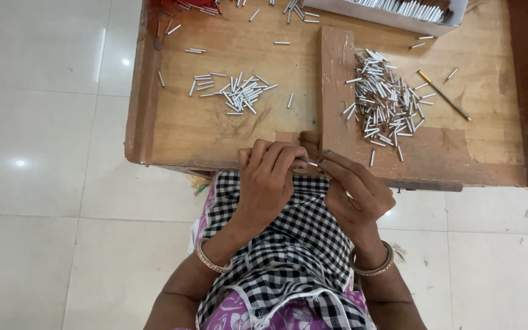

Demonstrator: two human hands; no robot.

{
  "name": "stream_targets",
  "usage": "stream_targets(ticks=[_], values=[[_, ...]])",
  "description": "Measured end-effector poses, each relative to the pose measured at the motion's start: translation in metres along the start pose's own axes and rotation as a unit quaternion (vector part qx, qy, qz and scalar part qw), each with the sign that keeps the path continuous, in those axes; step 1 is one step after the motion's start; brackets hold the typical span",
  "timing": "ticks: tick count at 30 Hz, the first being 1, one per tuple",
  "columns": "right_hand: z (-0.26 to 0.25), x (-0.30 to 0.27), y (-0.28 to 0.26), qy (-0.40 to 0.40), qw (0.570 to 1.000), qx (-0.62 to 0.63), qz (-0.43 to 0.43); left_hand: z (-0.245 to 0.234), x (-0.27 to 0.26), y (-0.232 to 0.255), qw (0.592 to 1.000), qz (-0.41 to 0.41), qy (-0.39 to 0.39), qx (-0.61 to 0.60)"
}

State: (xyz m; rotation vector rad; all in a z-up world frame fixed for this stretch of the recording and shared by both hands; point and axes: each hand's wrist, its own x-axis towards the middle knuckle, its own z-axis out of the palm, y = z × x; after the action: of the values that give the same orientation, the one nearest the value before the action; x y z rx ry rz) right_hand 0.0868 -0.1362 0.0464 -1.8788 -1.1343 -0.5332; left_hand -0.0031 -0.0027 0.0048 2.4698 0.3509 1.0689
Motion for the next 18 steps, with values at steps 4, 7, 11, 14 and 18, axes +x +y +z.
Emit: stream_targets(ticks=[4,7,11,14,18], values=[[-0.006,0.003,0.0,-0.054,0.997,0.046,0.031,0.005,-0.004,-0.002,1.0,0.004,0.001,0.011],[-0.004,0.008,0.0,-0.07,0.992,0.091,0.059,0.011,-0.007,-0.006,0.999,0.004,0.01,0.046],[0.0,0.004,-0.001,-0.078,0.99,0.106,0.046,0.006,-0.005,-0.004,0.999,0.0,-0.003,0.038],[0.003,0.002,-0.001,-0.08,0.994,0.078,0.022,0.005,-0.006,-0.004,0.999,-0.003,-0.008,0.035],[0.008,-0.005,0.003,-0.072,0.997,0.039,0.003,0.006,-0.007,-0.004,1.0,-0.009,-0.003,0.015]])
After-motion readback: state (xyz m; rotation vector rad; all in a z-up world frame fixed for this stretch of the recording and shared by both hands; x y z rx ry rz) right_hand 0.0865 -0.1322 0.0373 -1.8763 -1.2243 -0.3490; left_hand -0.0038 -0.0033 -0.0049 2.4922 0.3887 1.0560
